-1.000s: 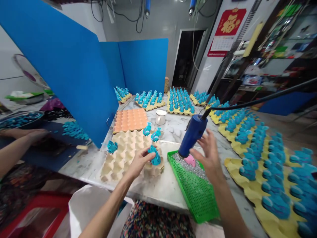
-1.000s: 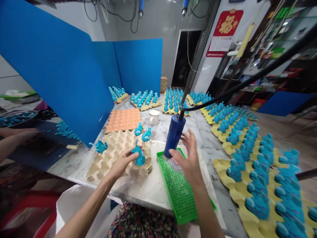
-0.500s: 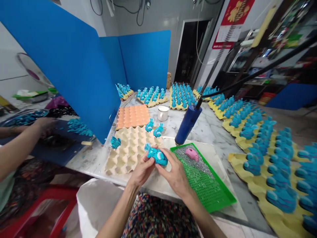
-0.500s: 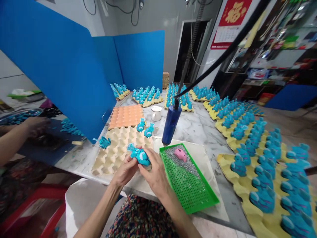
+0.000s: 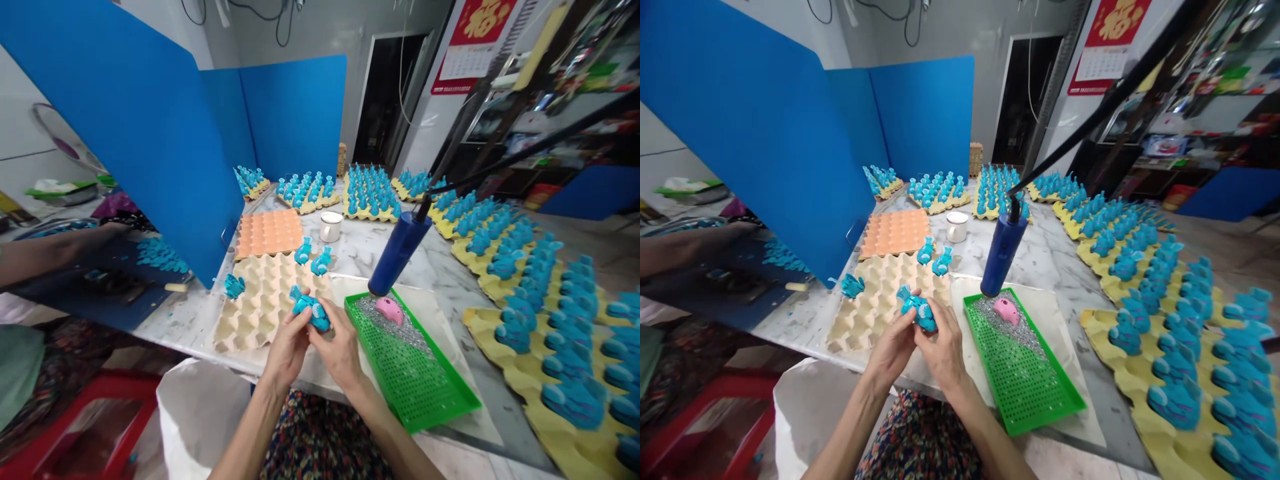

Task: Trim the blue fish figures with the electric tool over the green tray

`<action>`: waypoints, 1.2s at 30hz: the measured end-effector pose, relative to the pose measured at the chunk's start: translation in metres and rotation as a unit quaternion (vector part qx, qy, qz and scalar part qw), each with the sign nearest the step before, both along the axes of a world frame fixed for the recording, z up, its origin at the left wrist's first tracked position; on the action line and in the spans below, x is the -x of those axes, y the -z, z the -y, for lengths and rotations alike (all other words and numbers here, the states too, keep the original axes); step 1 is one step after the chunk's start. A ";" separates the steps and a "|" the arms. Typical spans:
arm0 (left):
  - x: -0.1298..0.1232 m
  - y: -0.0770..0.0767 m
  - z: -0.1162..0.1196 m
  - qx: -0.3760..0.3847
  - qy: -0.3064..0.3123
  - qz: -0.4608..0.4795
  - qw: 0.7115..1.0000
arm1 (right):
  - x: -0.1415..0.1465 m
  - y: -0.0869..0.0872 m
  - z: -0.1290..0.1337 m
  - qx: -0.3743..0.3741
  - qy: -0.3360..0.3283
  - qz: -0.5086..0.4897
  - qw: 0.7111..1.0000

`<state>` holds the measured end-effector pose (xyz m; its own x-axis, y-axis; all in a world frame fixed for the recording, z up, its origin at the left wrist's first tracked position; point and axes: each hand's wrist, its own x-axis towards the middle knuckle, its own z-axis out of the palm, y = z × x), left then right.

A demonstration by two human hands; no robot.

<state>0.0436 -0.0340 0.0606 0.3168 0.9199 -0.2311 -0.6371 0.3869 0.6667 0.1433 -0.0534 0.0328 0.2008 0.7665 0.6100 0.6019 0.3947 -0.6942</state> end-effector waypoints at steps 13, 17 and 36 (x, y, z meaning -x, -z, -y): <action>-0.004 0.006 -0.005 0.014 -0.003 -0.030 0.999 | 0.000 0.005 -0.013 -0.016 0.043 0.076 0.996; -0.003 0.010 -0.010 0.014 -0.012 -0.035 0.999 | -0.008 0.003 -0.009 0.019 -0.013 0.102 0.995; -0.002 0.003 -0.014 0.084 0.101 0.088 0.987 | -0.032 -0.011 -0.008 -0.044 -0.055 0.135 0.988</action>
